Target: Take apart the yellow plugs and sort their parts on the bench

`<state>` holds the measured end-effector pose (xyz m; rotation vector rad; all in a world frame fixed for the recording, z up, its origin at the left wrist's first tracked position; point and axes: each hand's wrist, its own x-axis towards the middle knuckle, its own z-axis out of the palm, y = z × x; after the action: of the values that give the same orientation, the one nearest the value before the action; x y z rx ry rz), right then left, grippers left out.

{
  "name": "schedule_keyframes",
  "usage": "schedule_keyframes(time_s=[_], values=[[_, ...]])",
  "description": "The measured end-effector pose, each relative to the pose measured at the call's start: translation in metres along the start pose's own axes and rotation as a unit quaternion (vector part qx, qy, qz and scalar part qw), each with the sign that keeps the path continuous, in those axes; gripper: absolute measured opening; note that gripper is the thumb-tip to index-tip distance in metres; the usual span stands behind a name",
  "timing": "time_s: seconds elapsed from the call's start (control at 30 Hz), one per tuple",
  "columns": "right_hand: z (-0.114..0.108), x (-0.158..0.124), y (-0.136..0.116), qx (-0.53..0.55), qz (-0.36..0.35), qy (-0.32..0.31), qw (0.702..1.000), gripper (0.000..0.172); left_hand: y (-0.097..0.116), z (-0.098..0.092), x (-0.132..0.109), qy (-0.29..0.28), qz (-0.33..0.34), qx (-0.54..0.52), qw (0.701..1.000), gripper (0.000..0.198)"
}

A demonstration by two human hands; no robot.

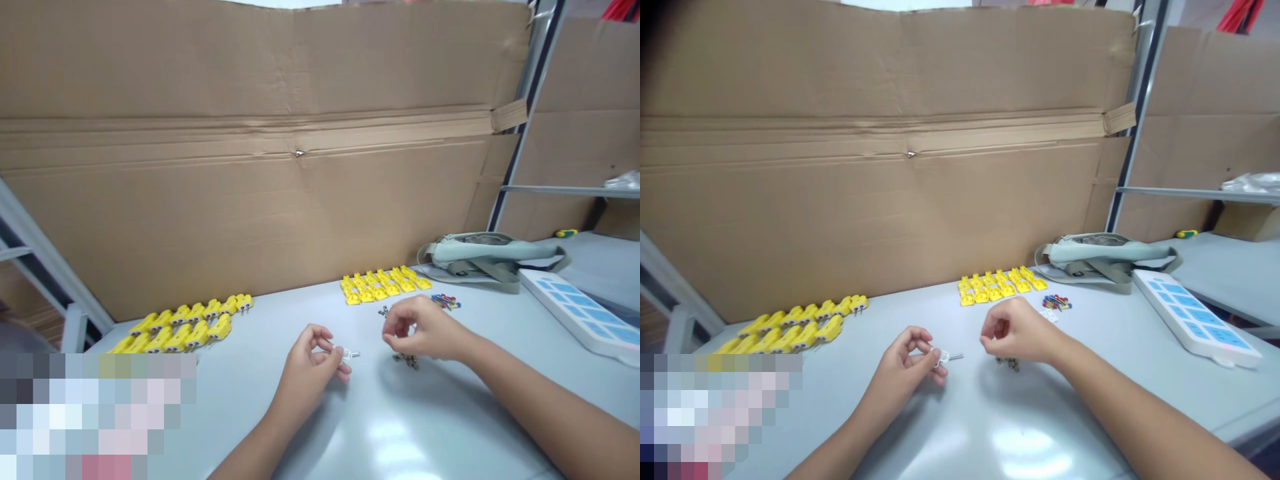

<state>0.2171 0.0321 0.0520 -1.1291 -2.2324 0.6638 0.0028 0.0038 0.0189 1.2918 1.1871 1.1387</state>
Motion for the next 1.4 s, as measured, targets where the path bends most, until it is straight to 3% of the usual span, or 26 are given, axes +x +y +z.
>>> schedule_keyframes(time_s=[0.13, 0.3, 0.43, 0.57, 0.7, 0.8, 0.9, 1.0, 1.07, 1.2, 1.4], values=[[-0.014, -0.006, 0.016, -0.05, -0.024, -0.147, 0.988, 0.013, 0.003, -0.004, 0.002, 0.02, -0.005, -0.024, 0.999, 0.031], [-0.008, -0.008, 0.024, -0.081, -0.004, -0.204, 0.976, 0.016, -0.001, -0.005, 0.004, -0.016, -0.014, -0.014, 1.0, 0.031], [-0.001, -0.007, 0.01, -0.056, -0.034, -0.152, 0.986, 0.025, -0.006, -0.002, 0.004, -0.031, -0.039, -0.018, 0.999, 0.038], [0.023, -0.008, -0.011, 0.016, -0.148, -0.054, 0.987, 0.046, -0.005, 0.002, -0.001, -0.092, -0.053, -0.024, 0.994, 0.042], [0.04, -0.009, -0.022, 0.04, -0.202, -0.046, 0.978, 0.019, 0.001, 0.003, -0.008, -0.146, -0.049, -0.024, 0.988, 0.042], [0.019, -0.01, -0.016, 0.018, -0.146, -0.001, 0.989, 0.017, 0.003, -0.001, -0.008, -0.135, -0.007, -0.007, 0.991, 0.04], [-0.027, -0.02, 0.008, -0.006, -0.034, 0.07, 0.997, 0.018, 0.004, -0.006, -0.003, -0.039, 0.04, 0.034, 0.998, 0.028], [-0.069, -0.04, 0.046, 0.006, 0.089, 0.017, 0.996, 0.03, 0.004, -0.013, 0.004, 0.046, 0.059, 0.048, 0.996, 0.022], [-0.085, -0.055, 0.07, 0.026, 0.146, -0.016, 0.989, 0.031, 0.004, -0.015, 0.006, 0.076, 0.063, 0.051, 0.994, 0.02], [-0.089, -0.072, 0.102, 0.084, 0.156, -0.051, 0.983, 0.036, 0.002, -0.018, 0.01, 0.104, 0.063, 0.058, 0.991, 0.019], [-0.078, -0.07, 0.115, 0.091, 0.163, -0.084, 0.979, 0.039, 0.001, -0.02, 0.014, 0.134, 0.057, 0.073, 0.987, 0.018]])
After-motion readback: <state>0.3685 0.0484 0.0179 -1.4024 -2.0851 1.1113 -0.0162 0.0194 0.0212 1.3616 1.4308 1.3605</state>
